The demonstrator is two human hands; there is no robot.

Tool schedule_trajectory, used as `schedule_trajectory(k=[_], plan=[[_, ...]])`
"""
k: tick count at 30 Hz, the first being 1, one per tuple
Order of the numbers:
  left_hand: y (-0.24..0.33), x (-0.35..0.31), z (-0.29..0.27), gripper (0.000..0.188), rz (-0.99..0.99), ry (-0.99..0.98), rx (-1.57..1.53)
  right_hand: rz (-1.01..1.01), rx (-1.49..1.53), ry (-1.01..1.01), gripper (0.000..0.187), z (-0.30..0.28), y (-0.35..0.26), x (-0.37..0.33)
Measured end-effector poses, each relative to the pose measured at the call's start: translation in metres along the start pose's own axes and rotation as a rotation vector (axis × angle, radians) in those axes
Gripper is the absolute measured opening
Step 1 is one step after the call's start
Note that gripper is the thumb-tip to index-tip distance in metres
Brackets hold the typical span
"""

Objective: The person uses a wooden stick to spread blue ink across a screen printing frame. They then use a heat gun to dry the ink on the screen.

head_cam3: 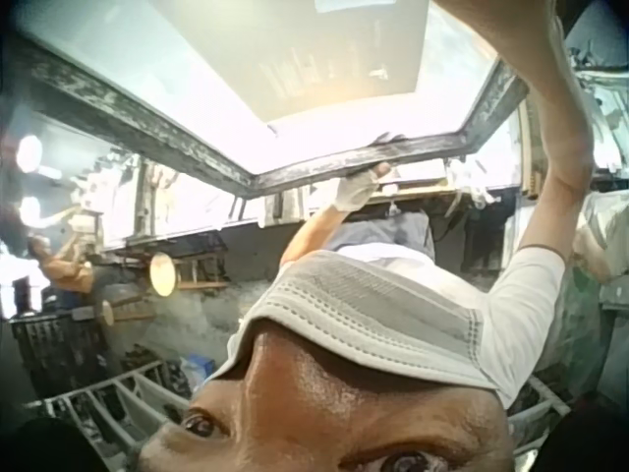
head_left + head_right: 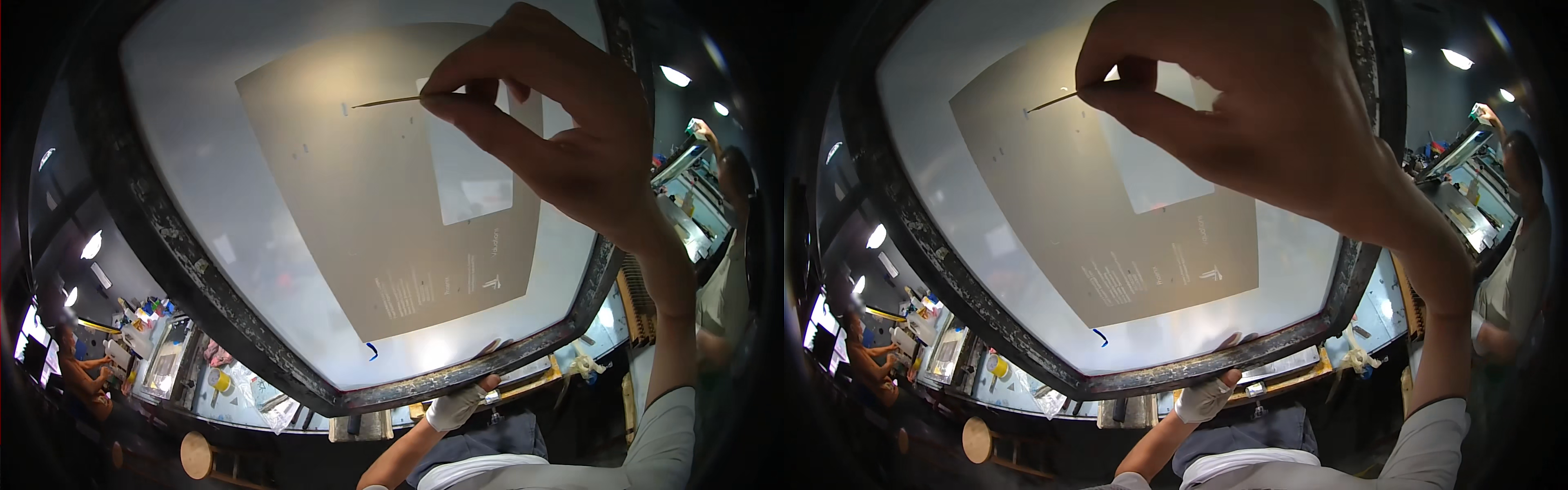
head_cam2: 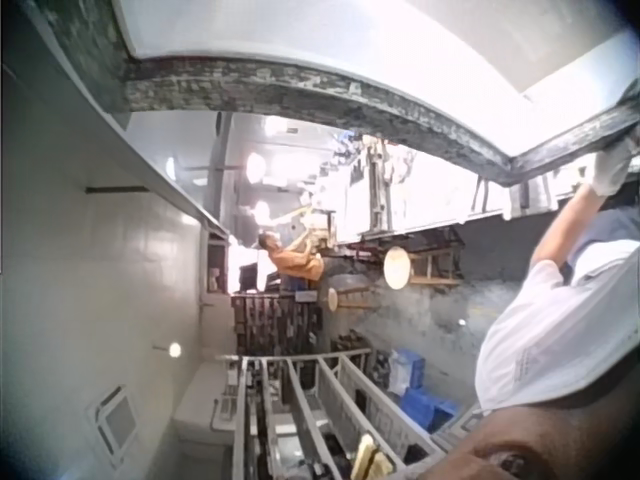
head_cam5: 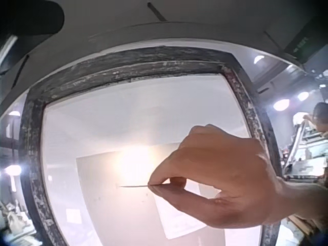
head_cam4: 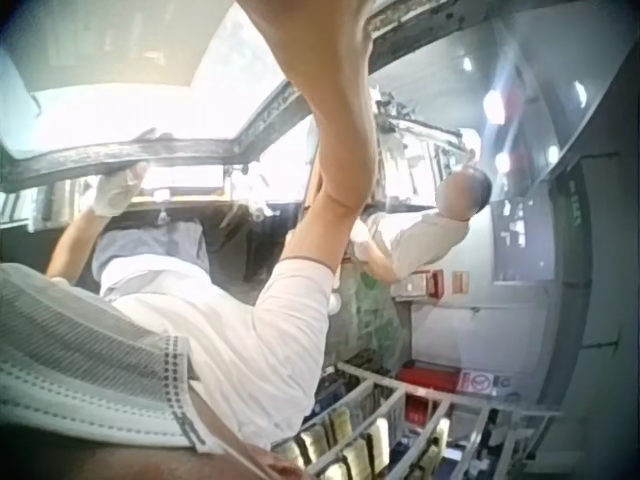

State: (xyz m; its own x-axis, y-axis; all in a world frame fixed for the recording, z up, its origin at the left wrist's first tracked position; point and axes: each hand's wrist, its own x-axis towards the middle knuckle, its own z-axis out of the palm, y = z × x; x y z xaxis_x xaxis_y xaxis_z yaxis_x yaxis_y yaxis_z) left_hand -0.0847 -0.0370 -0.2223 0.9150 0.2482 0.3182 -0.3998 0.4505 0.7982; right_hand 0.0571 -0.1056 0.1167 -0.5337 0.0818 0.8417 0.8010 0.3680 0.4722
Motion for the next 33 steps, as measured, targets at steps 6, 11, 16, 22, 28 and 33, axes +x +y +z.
schedule_trajectory(k=[6, 11, 16, 22, 28, 33], plan=[[-0.007, -0.001, -0.009, 0.058, -0.025, 0.020, 0.045, -0.034, -0.030, 0.029, 0.012, 0.002, 0.001, -0.002], [-0.010, -0.001, -0.011, 0.059, -0.009, 0.015, 0.101, -0.051, -0.063, 0.024, 0.011, 0.002, 0.003, -0.003], [-0.001, 0.002, -0.002, 0.060, 0.000, -0.007, 0.083, -0.057, -0.097, 0.020, 0.011, 0.004, 0.004, -0.003], [-0.002, 0.002, -0.005, 0.059, 0.020, -0.028, 0.125, -0.055, -0.107, 0.002, 0.011, 0.003, 0.004, -0.003], [-0.004, 0.000, -0.004, 0.058, 0.001, -0.009, 0.142, 0.032, 0.121, 0.076, 0.012, 0.006, 0.012, -0.012], [0.001, 0.000, 0.001, 0.056, 0.031, -0.020, 0.100, 0.109, 0.108, 0.079, 0.012, 0.000, 0.003, -0.019]])
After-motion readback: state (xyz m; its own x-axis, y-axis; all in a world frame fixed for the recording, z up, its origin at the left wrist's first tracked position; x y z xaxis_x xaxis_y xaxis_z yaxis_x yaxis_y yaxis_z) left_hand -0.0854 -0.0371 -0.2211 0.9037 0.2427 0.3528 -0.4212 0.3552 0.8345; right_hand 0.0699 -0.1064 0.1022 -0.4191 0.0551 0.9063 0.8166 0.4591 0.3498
